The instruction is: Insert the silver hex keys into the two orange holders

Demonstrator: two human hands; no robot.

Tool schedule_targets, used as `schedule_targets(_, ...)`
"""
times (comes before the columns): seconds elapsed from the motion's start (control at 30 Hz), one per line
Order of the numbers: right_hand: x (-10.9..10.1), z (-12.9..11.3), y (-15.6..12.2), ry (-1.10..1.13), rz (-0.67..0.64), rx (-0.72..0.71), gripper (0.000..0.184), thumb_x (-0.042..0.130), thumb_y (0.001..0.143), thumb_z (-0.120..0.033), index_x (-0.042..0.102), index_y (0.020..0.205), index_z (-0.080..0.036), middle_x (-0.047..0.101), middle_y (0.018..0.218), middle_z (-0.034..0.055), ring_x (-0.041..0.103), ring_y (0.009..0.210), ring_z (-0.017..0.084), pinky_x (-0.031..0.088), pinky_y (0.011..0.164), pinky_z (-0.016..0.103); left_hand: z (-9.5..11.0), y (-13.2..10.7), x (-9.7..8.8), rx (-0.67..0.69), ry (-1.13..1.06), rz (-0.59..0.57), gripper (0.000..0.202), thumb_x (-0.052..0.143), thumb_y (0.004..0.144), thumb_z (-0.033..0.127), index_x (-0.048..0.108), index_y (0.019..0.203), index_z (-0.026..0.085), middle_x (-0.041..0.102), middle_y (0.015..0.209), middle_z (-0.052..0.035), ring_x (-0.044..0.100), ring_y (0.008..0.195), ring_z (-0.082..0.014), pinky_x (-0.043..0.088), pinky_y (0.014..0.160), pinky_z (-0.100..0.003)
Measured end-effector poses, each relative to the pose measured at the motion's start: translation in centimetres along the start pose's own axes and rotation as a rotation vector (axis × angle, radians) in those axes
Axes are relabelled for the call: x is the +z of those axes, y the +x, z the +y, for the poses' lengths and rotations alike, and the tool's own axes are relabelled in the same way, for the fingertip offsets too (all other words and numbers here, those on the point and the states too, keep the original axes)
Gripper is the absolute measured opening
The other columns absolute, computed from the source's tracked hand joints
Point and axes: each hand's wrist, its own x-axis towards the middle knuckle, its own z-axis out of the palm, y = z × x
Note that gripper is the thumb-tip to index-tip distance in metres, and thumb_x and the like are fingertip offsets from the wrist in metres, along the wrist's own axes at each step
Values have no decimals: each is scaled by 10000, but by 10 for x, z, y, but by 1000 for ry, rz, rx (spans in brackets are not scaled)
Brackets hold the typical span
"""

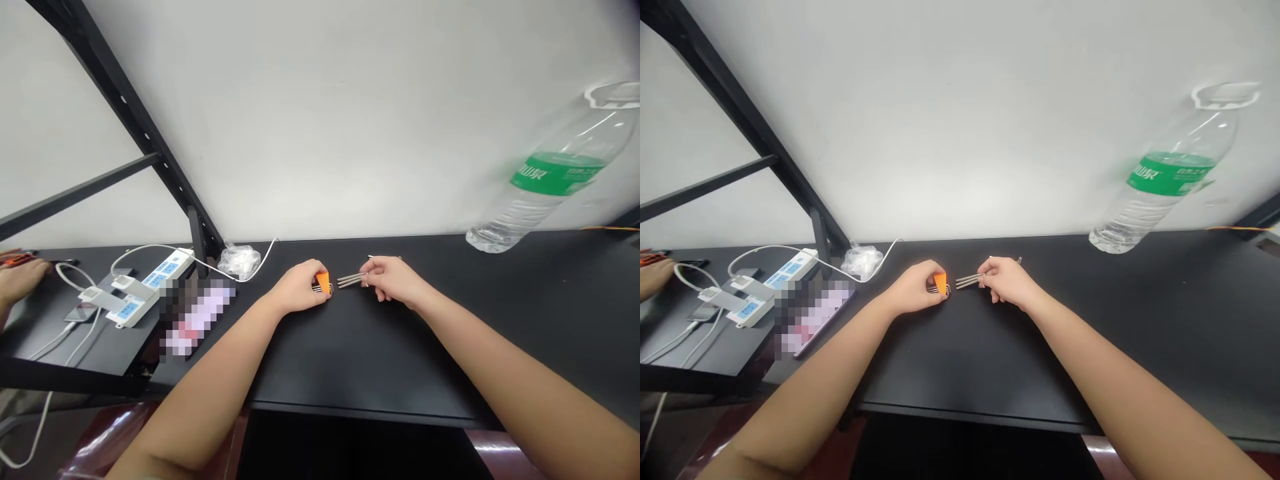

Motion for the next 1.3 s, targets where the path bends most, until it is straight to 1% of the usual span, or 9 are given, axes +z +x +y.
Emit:
schedule_targets(0.1, -2, 2, 1, -283, 74, -105, 101, 649, 885, -295, 685, 949, -225, 736, 822, 3, 604, 495, 114, 488, 550, 276, 0, 0, 1, -7, -41, 6, 342, 765, 716, 307, 654, 1028, 226, 677, 986, -29, 632, 833, -184, 524, 712, -301)
schedule_targets(0.2, -3, 7, 5, -523, 137, -234, 125, 632, 901, -314, 730, 938, -245, 726, 836, 11, 677, 728, 184, 499, 714, 322, 3, -1, 4, 19, -101, -7, 344, 766, 715, 299, 652, 1030, 222, 677, 1007, -34, 640, 846, -184, 537, 727, -309)
schedule_targets(0.37, -4, 10, 9, -684, 166, -327, 183, 591, 926, -312, 754, 931, -230, 720, 971, 66, 662, 882, 227, 472, 827, 376, 7, -3, 7, 22, -160, -21, 371, 787, 714, 306, 642, 1045, 223, 673, 1013, -35, 642, 838, -180, 551, 728, -320)
schedule_targets(0.47, 0, 0, 0, -589, 181, -378, 198, 609, 930, -356, 748, 1007, -238, 711, 1011, 72, 662, 874, 218, 484, 810, 361, 8, -3, 8, 38, -166, -5, 383, 794, 721, 314, 635, 1058, 224, 674, 1026, -36, 644, 856, -180, 554, 746, -323)
schedule_targets(0.53, 7, -10, -9, -413, 61, -402, 208, 631, 928, -411, 729, 1017, -251, 722, 1021, 55, 668, 813, 197, 504, 752, 338, 10, -3, 8, 53, -170, 6, 376, 789, 733, 321, 628, 1058, 223, 672, 1025, -33, 645, 861, -177, 550, 750, -319)
schedule_targets(0.63, 22, -20, -18, -113, -144, -284, 196, 632, 927, -407, 669, 1040, -252, 732, 917, 19, 642, 616, 150, 492, 589, 294, 13, -4, 9, 78, -164, 8, 352, 780, 746, 339, 619, 1036, 222, 666, 1008, -29, 641, 853, -176, 537, 730, -307)
schedule_targets(0.83, 35, -19, -15, 172, -255, -175, 159, 687, 874, -324, 583, 940, -225, 702, 790, -8, 590, 509, 105, 420, 449, 222, 15, -4, 11, 87, -136, -18, 332, 771, 750, 348, 624, 1020, 221, 655, 979, -29, 630, 830, -180, 523, 703, -302)
schedule_targets(1.07, 29, -16, -13, 264, -263, -95, 187, 720, 830, -253, 580, 948, -219, 663, 697, -26, 566, 470, 97, 402, 396, 199, 11, -1, 12, 111, -101, -23, 340, 767, 763, 368, 628, 1039, 227, 662, 989, -28, 625, 829, -180, 517, 713, -307)
schedule_targets(1.3, 16, -9, -6, 188, -218, -55, 128, 710, 808, -193, 641, 915, -199, 738, 805, 33, 607, 467, 106, 461, 384, 216, 2, 2, 11, 93, -64, -11, 367, 775, 753, 355, 639, 1068, 225, 671, 1017, -29, 631, 871, -190, 520, 766, -320)
